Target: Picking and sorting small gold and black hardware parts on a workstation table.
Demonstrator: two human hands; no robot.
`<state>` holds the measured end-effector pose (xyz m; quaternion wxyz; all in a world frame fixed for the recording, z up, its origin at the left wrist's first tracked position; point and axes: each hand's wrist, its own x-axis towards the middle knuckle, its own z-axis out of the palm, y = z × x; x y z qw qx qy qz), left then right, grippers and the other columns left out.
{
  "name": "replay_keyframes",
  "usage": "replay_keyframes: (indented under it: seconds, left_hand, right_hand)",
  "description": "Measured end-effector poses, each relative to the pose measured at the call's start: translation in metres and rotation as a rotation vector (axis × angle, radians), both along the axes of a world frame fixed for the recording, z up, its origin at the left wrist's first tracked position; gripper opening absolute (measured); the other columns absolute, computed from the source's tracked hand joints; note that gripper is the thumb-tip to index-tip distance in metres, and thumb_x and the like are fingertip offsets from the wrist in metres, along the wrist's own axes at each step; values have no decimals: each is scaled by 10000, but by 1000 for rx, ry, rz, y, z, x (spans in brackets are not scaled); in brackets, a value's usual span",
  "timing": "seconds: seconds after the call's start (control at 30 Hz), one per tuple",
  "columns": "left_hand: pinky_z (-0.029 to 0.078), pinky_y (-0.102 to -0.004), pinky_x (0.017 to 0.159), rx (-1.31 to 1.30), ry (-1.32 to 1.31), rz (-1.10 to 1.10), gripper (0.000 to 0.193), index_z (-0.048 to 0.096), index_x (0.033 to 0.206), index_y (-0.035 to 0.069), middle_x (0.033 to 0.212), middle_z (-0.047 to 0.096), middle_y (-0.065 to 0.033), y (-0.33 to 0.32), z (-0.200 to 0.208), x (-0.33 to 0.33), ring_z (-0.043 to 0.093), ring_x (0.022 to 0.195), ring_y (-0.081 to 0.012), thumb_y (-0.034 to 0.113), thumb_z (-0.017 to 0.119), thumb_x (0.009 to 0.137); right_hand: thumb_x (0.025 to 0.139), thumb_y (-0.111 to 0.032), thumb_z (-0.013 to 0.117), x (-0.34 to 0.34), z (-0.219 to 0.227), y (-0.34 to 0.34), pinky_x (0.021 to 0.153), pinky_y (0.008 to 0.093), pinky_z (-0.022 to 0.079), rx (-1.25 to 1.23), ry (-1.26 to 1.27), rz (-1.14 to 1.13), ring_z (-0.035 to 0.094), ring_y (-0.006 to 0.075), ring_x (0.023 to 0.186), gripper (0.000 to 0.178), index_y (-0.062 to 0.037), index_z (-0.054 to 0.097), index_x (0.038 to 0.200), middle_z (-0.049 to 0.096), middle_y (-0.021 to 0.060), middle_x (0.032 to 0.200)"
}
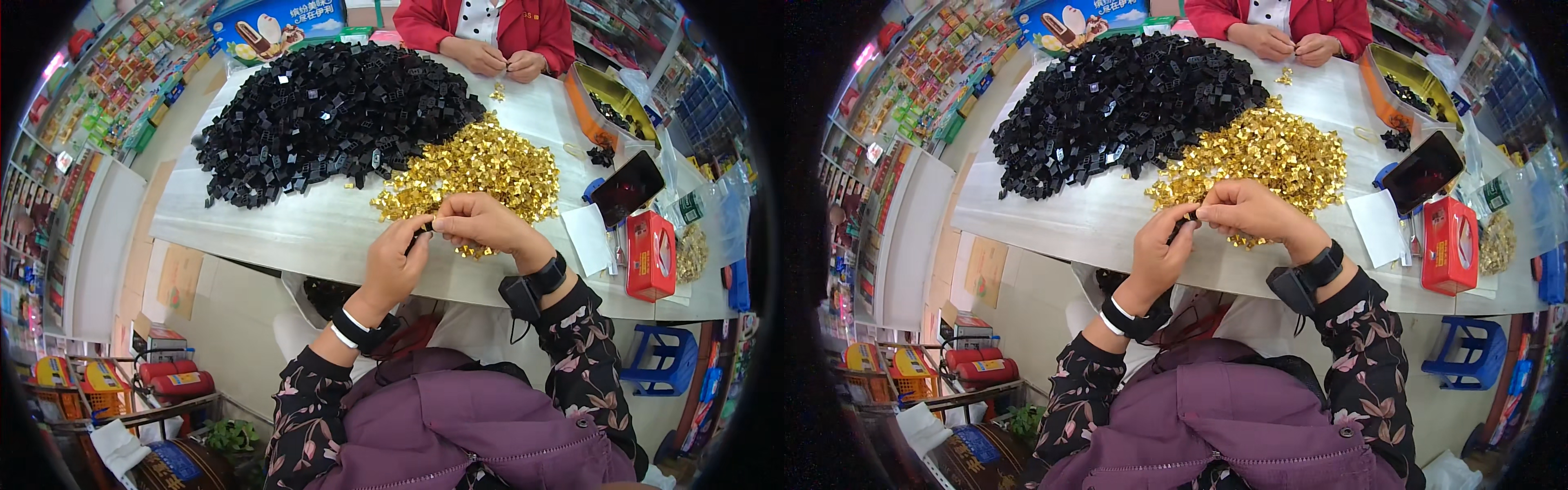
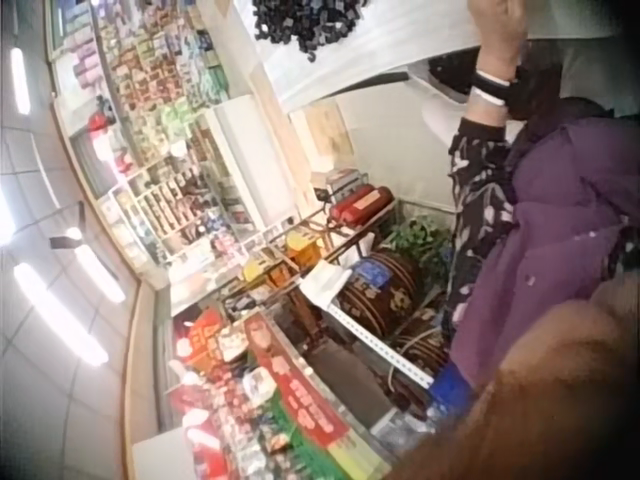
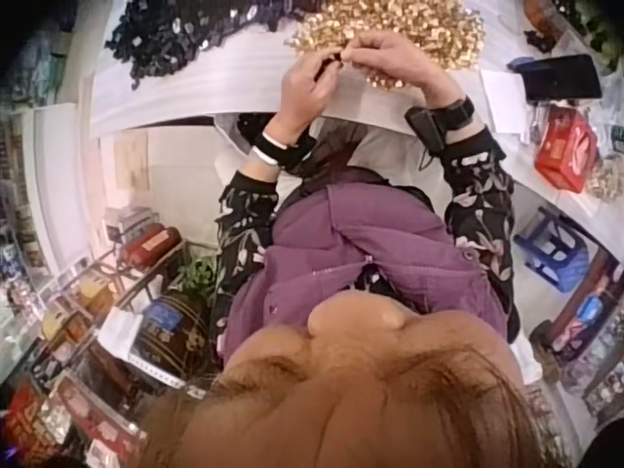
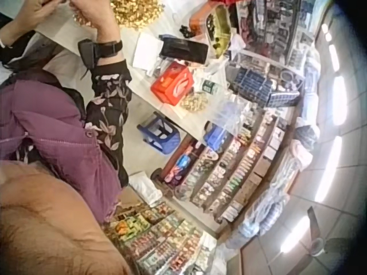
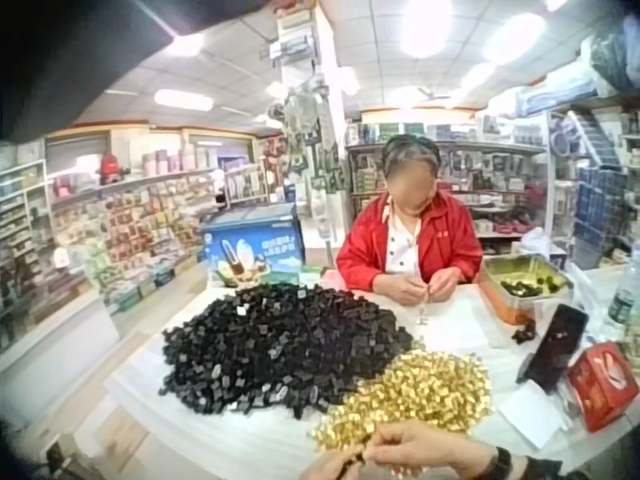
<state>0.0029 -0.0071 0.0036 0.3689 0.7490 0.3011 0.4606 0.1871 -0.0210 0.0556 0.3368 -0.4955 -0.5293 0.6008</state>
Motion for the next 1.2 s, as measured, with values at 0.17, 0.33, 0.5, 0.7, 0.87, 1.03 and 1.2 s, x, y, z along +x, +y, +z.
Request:
replay_keyframes:
  seconds: [0.17, 0.33, 0.5, 0.7, 0.87, 1.03, 1.2]
  left_hand:
    - [475, -353, 637, 22, 78, -13, 239, 583, 1061, 28, 866, 613, -148, -1, 2, 0, 603, 739, -303, 29, 568, 823]
    - [485, -243, 580, 239, 140, 16, 243, 592, 1091, 27, 859, 622, -84, 3, -2, -2, 605, 655, -125, 2, 550, 853]
    - [463, -216, 542, -9, 17, -80, 234, 585, 1104, 37, 851, 611, -52, 2, 1, -5, 590, 630, -101, 34, 542, 874]
    - [399, -187, 476, -562, -167, -153, 201, 572, 1096, 54, 866, 605, -33, 22, 16, -8, 565, 599, -81, 102, 521, 908]
    - [416, -220, 486, -776, -289, -82, 180, 565, 1015, 64, 835, 618, -47, 85, 43, -42, 581, 639, -98, 208, 532, 913]
    - [468, -293, 552, 102, 731, 108, 208, 569, 1009, 79, 810, 614, -66, 112, 38, -27, 595, 667, -146, 240, 568, 879]
    - [480, -361, 578, 553, 954, 143, 145, 566, 920, 71, 765, 601, -113, 119, 30, -13, 604, 691, -263, 161, 596, 810]
  right_hand:
    - [871, -234, 618, 7, -7, 0, 511, 209, 411, 113, -143, 53, 491, 53, 573, 208, -41, 593, 797, 551, -26, 662]
    - [868, -262, 632, 8, -10, 2, 523, 206, 422, 74, -156, 83, 507, 50, 591, 236, -38, 595, 802, 560, -26, 673]
    - [870, -276, 634, 2, -4, 3, 528, 203, 422, -8, -34, 54, 506, 45, 601, 257, -30, 597, 806, 557, -31, 678]
    - [848, -272, 646, -9, -14, 2, 538, 247, 453, 135, -65, -104, 550, 97, 596, 231, -45, 608, 829, 581, -8, 686]
    - [803, -249, 630, -7, -20, -4, 582, 343, 484, 638, -789, -126, 604, 222, 657, 168, -93, 633, 865, 614, 51, 716]
    - [789, -239, 605, -5, -27, -1, 619, 386, 491, 788, -892, -160, 614, 275, 708, 148, -111, 634, 857, 623, 75, 737]
    - [793, -225, 586, 0, -14, -1, 642, 383, 499, 597, -706, -149, 618, 288, 717, 138, -103, 628, 841, 634, 87, 778]
